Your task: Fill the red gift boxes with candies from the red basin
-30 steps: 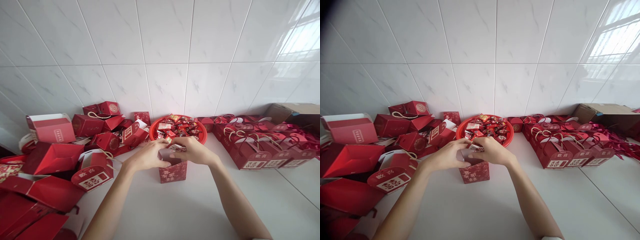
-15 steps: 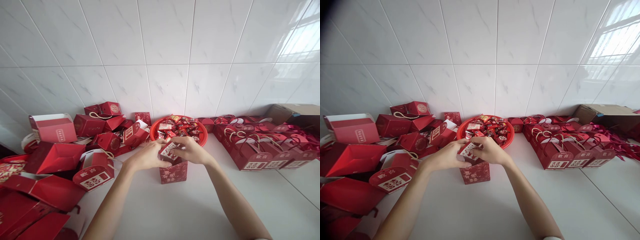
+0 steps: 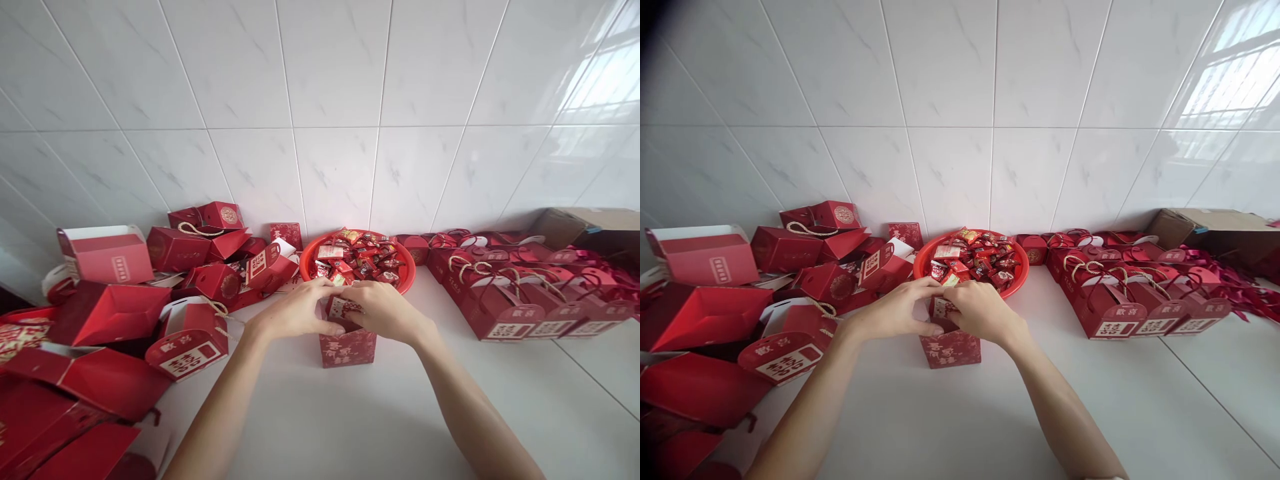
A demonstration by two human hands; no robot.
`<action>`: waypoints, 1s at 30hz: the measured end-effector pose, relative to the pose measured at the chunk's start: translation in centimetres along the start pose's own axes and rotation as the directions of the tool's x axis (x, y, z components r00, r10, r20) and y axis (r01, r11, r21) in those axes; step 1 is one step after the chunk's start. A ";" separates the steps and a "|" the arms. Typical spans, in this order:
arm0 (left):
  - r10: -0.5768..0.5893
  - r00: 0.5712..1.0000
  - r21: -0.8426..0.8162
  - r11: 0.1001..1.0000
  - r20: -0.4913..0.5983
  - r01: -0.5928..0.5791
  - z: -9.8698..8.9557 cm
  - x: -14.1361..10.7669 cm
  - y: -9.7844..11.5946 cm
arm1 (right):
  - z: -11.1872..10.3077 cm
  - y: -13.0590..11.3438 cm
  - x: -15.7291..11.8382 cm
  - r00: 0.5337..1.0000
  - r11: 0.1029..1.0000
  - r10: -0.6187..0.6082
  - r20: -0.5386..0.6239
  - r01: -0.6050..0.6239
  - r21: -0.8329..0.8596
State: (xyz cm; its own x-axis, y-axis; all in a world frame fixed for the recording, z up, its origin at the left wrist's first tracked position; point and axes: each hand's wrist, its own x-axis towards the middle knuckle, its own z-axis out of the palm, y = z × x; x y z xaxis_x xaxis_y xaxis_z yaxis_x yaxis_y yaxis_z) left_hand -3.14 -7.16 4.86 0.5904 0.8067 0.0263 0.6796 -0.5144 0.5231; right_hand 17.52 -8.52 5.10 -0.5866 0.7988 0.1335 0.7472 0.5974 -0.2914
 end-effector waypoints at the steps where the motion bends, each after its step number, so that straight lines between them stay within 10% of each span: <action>1: -0.002 1.000 -0.002 1.000 -0.004 0.002 0.0 0.0 0.0 | -0.1 0.0 0.0 1.000 1.000 0.000 0.001 0.000 0.002; 30: 0.038 0.997 0.044 0.998 -0.072 -0.035 -0.4 -0.3 -1.0 | -2.2 3.1 -1.9 0.993 0.980 0.089 -0.076 -0.073 0.187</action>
State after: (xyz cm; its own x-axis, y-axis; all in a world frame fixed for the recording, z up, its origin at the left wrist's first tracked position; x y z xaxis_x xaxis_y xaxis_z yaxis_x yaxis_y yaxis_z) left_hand -4.21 -6.81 4.72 0.5825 0.8057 0.1075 0.6771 -0.5541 0.4843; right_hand 21.68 -8.03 6.00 -0.4927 0.8517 0.1786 0.7164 0.5135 -0.4724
